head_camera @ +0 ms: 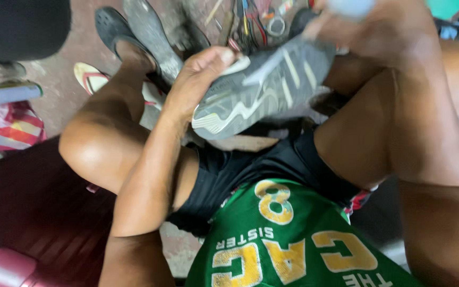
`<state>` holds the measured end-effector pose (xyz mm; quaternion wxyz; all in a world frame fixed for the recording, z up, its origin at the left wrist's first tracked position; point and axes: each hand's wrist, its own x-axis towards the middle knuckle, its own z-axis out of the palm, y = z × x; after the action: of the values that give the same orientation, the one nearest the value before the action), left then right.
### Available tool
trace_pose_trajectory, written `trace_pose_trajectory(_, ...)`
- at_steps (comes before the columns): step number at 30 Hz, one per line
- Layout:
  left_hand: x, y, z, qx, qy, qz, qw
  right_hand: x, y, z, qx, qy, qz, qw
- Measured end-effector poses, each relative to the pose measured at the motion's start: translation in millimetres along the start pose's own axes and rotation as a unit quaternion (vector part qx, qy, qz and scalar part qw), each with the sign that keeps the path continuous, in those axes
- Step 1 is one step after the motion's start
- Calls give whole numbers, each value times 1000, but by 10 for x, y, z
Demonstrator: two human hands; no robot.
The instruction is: The person sits holding a sneaker on their lap and squeezes glue from a small plastic bottle onto the sole, tracing the sole edge and grooves. They rotate the shoe to reach different sides and continue applying glue along the sole and midsole areas.
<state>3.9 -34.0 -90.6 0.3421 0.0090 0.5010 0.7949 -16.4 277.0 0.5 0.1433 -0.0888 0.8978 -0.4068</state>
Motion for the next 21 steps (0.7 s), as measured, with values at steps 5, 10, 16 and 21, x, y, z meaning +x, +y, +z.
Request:
trace_pose_trajectory(5, 192, 235, 64, -82, 106, 144, 981, -39, -173, 31, 177, 144, -56, 972)
trace_pose_trajectory(10, 201, 539, 200, -97, 128, 247, 956, 70, -550, 292, 122, 105, -168, 973)
trace_pose_trajectory(16, 247, 630, 257, -120, 146, 298, 936, 168, -744, 372, 163, 113, -142, 970)
trace_pose_trajectory(21, 277, 585, 209, -101, 167, 324, 925, 261, -774, 309, 246, 62, -88, 963)
